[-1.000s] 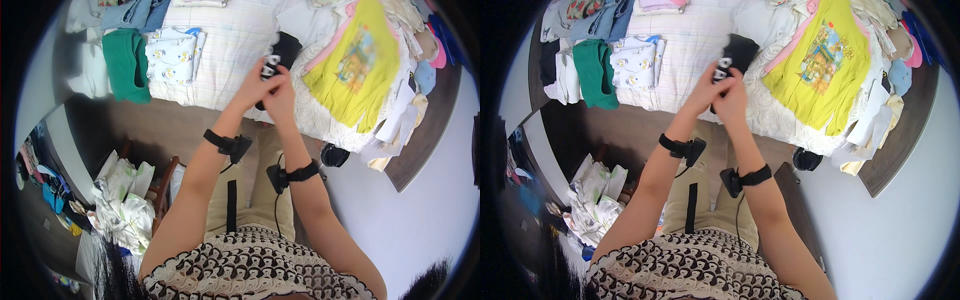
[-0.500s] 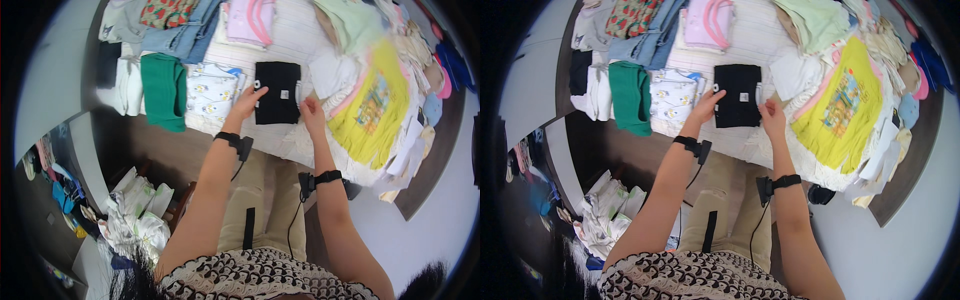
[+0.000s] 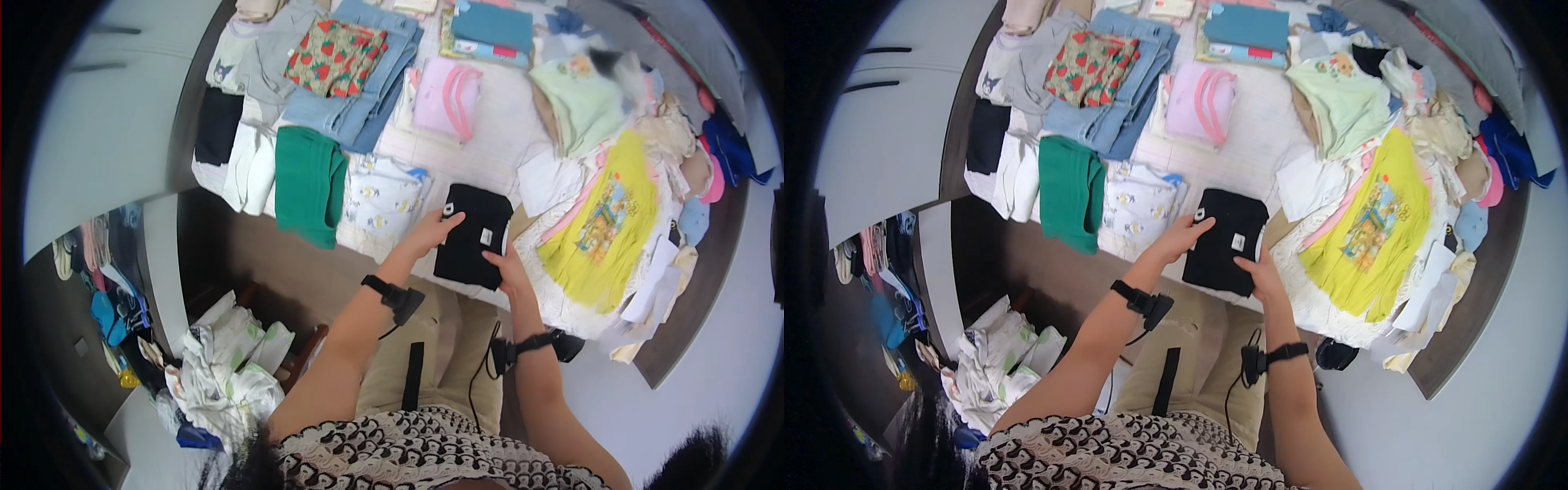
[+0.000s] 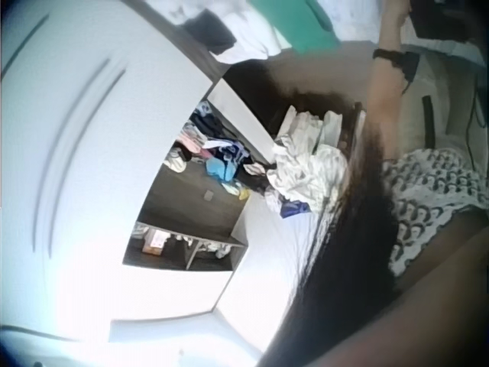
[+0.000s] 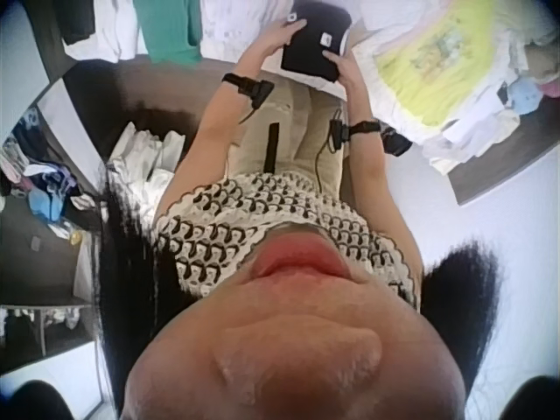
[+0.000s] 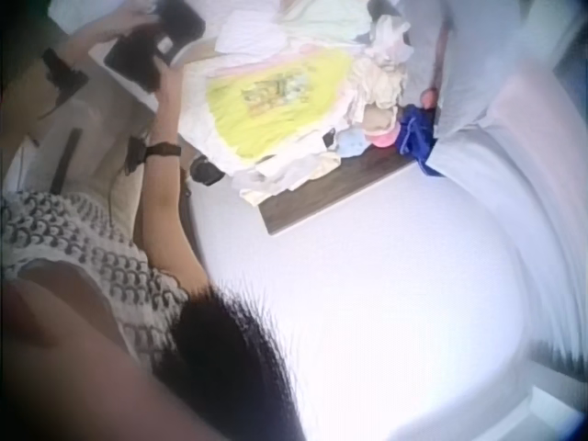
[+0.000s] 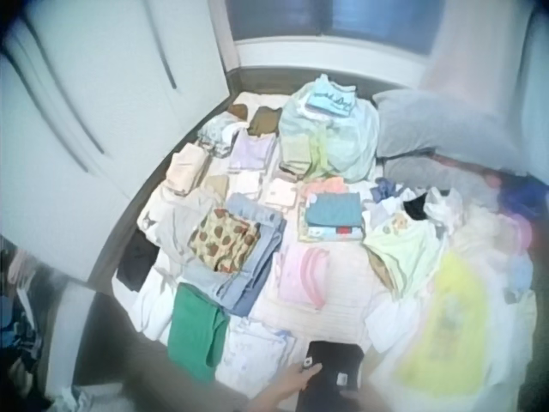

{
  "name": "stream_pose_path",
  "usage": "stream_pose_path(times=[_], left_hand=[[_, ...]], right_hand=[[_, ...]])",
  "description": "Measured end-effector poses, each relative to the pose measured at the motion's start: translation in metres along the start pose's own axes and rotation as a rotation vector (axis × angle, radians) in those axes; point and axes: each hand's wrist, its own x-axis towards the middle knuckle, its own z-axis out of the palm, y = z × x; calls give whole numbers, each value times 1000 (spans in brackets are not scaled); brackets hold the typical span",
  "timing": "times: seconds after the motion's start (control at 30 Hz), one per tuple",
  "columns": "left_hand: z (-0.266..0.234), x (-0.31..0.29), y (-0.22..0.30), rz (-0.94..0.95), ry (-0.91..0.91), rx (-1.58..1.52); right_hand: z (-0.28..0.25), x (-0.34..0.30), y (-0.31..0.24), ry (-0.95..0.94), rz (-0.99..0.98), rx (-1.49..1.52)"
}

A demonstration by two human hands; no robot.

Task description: Fold a various assortment of clothes on a bed.

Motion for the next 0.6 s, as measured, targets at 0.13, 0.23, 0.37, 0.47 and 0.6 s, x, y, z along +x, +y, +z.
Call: stream_pose_path(times=[0.13, 0.23, 0.37, 0.47, 0.6], left_hand=[[-4, 30, 31, -2, -140, -36], [13, 70, 52, -9, -198, 213], [52, 122, 62, 135, -175, 532], [75, 161, 60, 96, 40, 437], [72, 194, 62, 58, 156, 303]], right_hand=[[8, -37, -50, 78, -172, 90], [15, -44, -103, 195, -212, 37], [35, -21, -192, 163, -409, 14], [74, 14, -268, 143, -540, -151], [132, 87, -354, -159, -586, -131]])
